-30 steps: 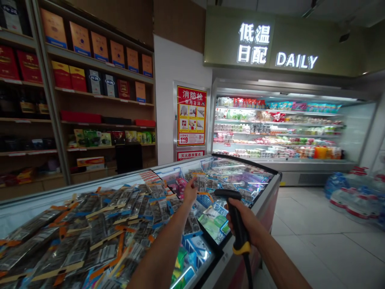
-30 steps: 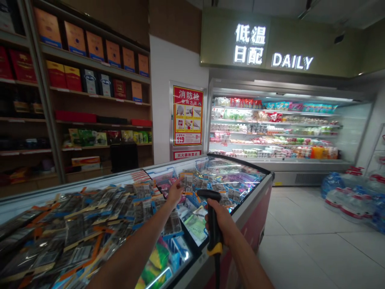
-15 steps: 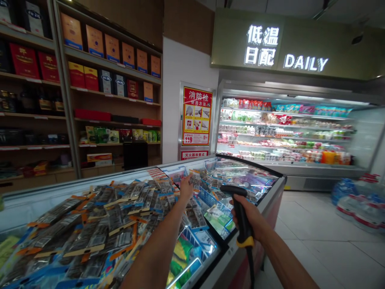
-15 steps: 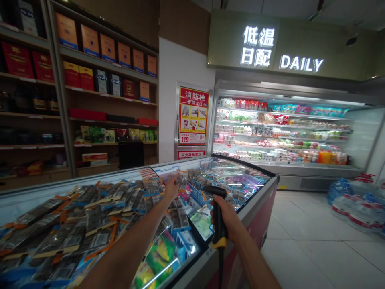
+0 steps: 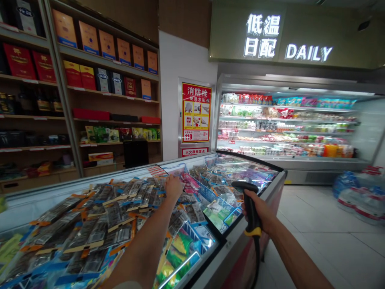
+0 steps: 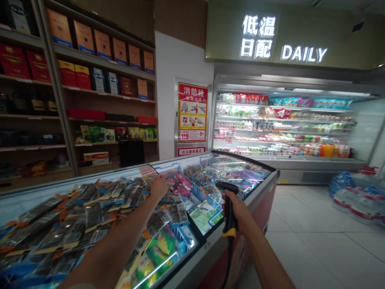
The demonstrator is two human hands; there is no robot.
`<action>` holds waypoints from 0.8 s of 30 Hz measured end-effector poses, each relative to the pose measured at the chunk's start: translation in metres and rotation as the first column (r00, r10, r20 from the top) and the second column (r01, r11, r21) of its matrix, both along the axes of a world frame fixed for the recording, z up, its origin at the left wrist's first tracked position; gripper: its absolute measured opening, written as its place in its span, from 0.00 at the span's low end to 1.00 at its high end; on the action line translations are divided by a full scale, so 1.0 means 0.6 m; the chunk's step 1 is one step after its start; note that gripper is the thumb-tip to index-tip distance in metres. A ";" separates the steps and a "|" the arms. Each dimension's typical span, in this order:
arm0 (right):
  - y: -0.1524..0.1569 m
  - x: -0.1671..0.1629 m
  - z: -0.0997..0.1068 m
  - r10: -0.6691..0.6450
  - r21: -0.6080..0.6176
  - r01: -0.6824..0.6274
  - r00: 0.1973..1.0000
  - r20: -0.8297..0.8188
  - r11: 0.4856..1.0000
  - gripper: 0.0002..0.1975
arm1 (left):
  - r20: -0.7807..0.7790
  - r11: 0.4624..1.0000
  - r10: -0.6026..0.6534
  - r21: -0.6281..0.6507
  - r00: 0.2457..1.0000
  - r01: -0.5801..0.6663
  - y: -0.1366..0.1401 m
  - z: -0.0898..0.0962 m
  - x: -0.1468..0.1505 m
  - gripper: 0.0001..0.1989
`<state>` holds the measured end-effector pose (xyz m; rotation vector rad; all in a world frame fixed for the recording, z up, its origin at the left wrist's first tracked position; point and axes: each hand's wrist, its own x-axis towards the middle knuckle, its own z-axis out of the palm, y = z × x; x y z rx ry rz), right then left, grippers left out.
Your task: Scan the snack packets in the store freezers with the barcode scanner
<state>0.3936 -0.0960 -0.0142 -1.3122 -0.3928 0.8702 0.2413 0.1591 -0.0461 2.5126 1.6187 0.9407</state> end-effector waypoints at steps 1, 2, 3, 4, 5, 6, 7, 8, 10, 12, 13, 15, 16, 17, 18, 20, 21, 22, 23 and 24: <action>-0.003 0.007 -0.002 -0.008 0.006 0.008 1.000 -0.001 1.000 0.13 | 0.001 1.000 -0.030 -0.004 1.000 0.030 -0.005 0.002 0.014 0.16; -0.005 0.013 -0.003 -0.018 0.010 0.018 1.000 -0.003 1.000 0.13 | 0.002 0.997 -0.074 -0.013 0.997 0.074 -0.011 0.003 0.032 0.16; -0.008 0.020 -0.004 -0.032 0.008 0.032 0.999 -0.006 0.999 0.13 | 0.005 0.992 -0.124 -0.031 0.992 0.125 -0.018 0.004 0.051 0.16; -0.011 0.026 -0.005 -0.048 0.003 0.048 0.999 -0.009 0.999 0.13 | 0.009 0.982 -0.178 -0.054 0.984 0.179 -0.024 0.003 0.073 0.17; -0.014 0.032 -0.006 -0.063 -0.001 0.063 0.998 -0.010 0.998 0.13 | 0.014 0.969 -0.233 -0.079 0.972 0.234 -0.031 0.000 0.096 0.17; -0.018 0.037 -0.007 -0.078 -0.006 0.078 0.997 -0.011 0.997 0.13 | 0.021 0.952 -0.288 -0.103 0.957 0.288 -0.038 -0.004 0.120 0.17; -0.022 0.043 -0.008 -0.092 -0.014 0.091 0.996 -0.011 0.996 0.13 | 0.033 0.932 -0.338 -0.126 0.941 0.339 -0.044 -0.011 0.143 0.17; -0.026 0.048 -0.009 -0.105 -0.023 0.105 0.994 -0.011 0.994 0.13 | 0.050 0.909 -0.386 -0.148 0.921 0.389 -0.050 -0.019 0.166 0.17; -0.032 0.058 -0.012 -0.123 -0.035 0.123 0.992 -0.012 0.992 0.13 | 0.114 0.861 -0.460 -0.186 0.881 0.474 -0.059 -0.038 0.206 0.17; -0.037 0.065 -0.017 -0.130 -0.037 0.129 0.991 -0.012 0.991 0.13 | 0.205 0.824 -0.482 -0.225 0.852 0.520 -0.063 -0.057 0.238 0.16; -0.038 0.068 -0.019 -0.128 -0.032 0.127 0.992 -0.012 0.991 0.13 | 0.245 0.814 -0.472 -0.248 0.847 0.526 -0.063 -0.065 0.251 0.16; -0.040 0.071 -0.022 -0.122 -0.026 0.122 0.992 -0.010 0.992 0.12 | 0.311 0.811 -0.422 -0.290 0.851 0.509 -0.061 -0.077 0.269 0.16; -0.039 0.071 -0.023 -0.121 -0.031 0.121 0.993 -0.012 0.992 0.12 | 0.355 0.804 -0.384 -0.324 0.852 0.498 -0.058 -0.080 0.274 0.15; -0.039 0.070 -0.023 -0.120 -0.039 0.120 0.993 -0.014 0.992 0.12 | 0.407 0.789 -0.341 -0.366 0.848 0.493 -0.055 -0.082 0.278 0.14; -0.038 0.069 -0.023 -0.118 -0.047 0.117 0.993 -0.013 0.992 0.12 | 0.461 0.767 -0.296 -0.408 0.837 0.496 -0.052 -0.083 0.280 0.12; -0.035 0.062 -0.022 -0.108 -0.060 0.107 0.994 -0.009 0.992 0.13 | 0.553 0.710 -0.226 -0.470 0.802 0.525 -0.046 -0.082 0.279 0.09; -0.032 0.058 -0.020 -0.099 -0.063 0.099 0.995 -0.006 0.993 0.13 | 0.589 0.687 -0.203 -0.484 0.782 0.543 -0.043 -0.081 0.276 0.08; -0.030 0.052 -0.019 -0.090 -0.063 0.089 0.996 -0.005 0.994 0.13 | 0.621 0.674 -0.187 -0.483 0.761 0.559 -0.041 -0.080 0.271 0.07; -0.027 0.046 -0.016 -0.076 -0.062 0.076 0.997 -0.006 0.995 0.13 | 0.658 0.670 -0.175 -0.465 0.732 0.578 -0.039 -0.078 0.265 0.05; -0.024 0.039 -0.014 -0.058 -0.059 0.058 0.998 -0.010 0.997 0.13 | 0.700 0.668 -0.158 -0.444 0.696 0.598 -0.038 -0.076 0.258 0.03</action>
